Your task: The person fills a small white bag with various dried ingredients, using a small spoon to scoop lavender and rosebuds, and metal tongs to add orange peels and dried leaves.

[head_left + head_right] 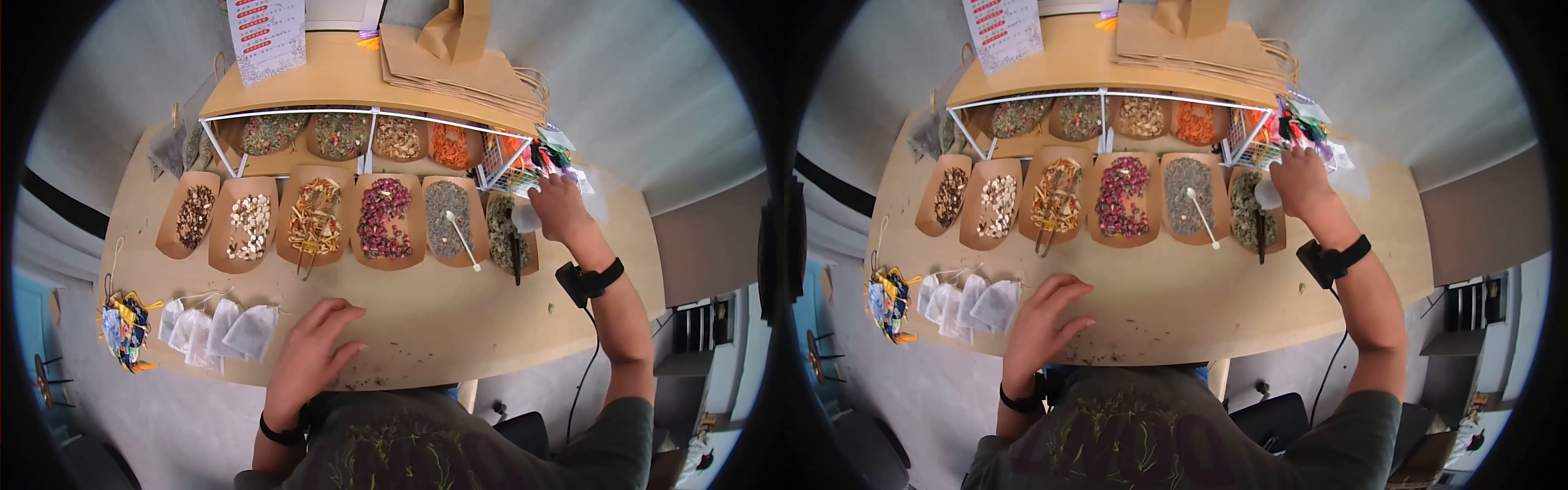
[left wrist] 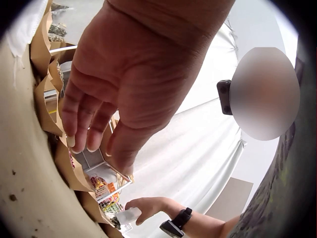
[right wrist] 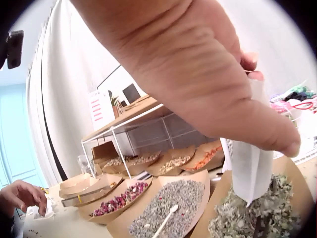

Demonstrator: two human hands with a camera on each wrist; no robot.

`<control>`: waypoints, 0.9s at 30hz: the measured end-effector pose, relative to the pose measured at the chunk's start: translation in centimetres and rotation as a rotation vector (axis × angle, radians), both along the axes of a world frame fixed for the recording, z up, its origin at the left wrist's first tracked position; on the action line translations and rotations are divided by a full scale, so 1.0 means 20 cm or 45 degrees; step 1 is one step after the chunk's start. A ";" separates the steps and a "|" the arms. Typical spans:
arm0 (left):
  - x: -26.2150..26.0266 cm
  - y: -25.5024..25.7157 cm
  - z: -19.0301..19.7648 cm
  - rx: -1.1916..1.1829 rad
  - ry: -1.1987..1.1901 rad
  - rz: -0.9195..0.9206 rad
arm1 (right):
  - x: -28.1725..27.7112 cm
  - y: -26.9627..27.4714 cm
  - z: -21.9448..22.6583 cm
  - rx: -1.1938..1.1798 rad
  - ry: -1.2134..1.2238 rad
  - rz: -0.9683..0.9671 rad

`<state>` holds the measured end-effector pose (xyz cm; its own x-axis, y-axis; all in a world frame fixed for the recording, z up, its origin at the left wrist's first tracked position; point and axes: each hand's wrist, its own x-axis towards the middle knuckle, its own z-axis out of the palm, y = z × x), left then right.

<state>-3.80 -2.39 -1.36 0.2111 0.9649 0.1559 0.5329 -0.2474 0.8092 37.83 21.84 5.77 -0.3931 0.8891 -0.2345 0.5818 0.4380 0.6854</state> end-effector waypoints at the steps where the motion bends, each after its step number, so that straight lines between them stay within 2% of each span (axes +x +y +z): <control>1: 0.00 0.00 -0.01 0.000 -0.006 0.008 | -0.02 0.00 0.03 0.064 -0.016 0.002; 3: 0.00 0.00 -0.03 -0.031 -0.015 0.005 | -0.03 -0.02 0.02 -0.031 -0.056 -0.069; 7: 0.00 -0.01 -0.04 -0.033 -0.010 -0.003 | -0.06 -0.04 0.05 0.038 -0.030 -0.006; 10: -0.02 -0.01 -0.03 0.006 0.007 -0.010 | -0.07 -0.06 0.05 -0.046 0.083 -0.112; 12: -0.02 -0.01 -0.02 -0.013 -0.001 0.005 | -0.07 -0.10 0.10 0.064 0.114 -0.116; 15: -0.02 -0.02 -0.03 0.025 0.025 -0.008 | 0.04 -0.03 -0.09 -0.067 -0.010 -0.060; 17: -0.03 -0.01 -0.04 0.025 0.007 -0.014 | 0.05 -0.06 -0.01 -0.057 0.100 -0.049; 19: -0.03 -0.03 -0.05 -0.002 -0.011 -0.024 | 0.04 -0.13 0.06 0.097 0.170 -0.070; 20: -0.03 -0.03 -0.05 -0.009 -0.003 -0.029 | 0.01 -0.16 0.11 0.028 0.215 -0.161; 23: -0.02 -0.01 -0.05 -0.018 0.014 -0.054 | 0.07 -0.12 0.01 0.080 0.153 -0.082; 24: -0.02 -0.01 -0.06 -0.020 0.027 -0.074 | 0.14 -0.09 -0.07 -0.005 0.241 -0.042; 27: -0.01 -0.02 -0.03 -0.031 0.007 -0.083 | 0.07 -0.14 0.05 0.086 0.303 -0.084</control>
<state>-3.98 -2.84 -2.01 0.2742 0.9527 0.1311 0.5211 -0.2618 0.8123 39.16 19.08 6.84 -0.3704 0.9253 -0.0816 0.7562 0.3514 0.5520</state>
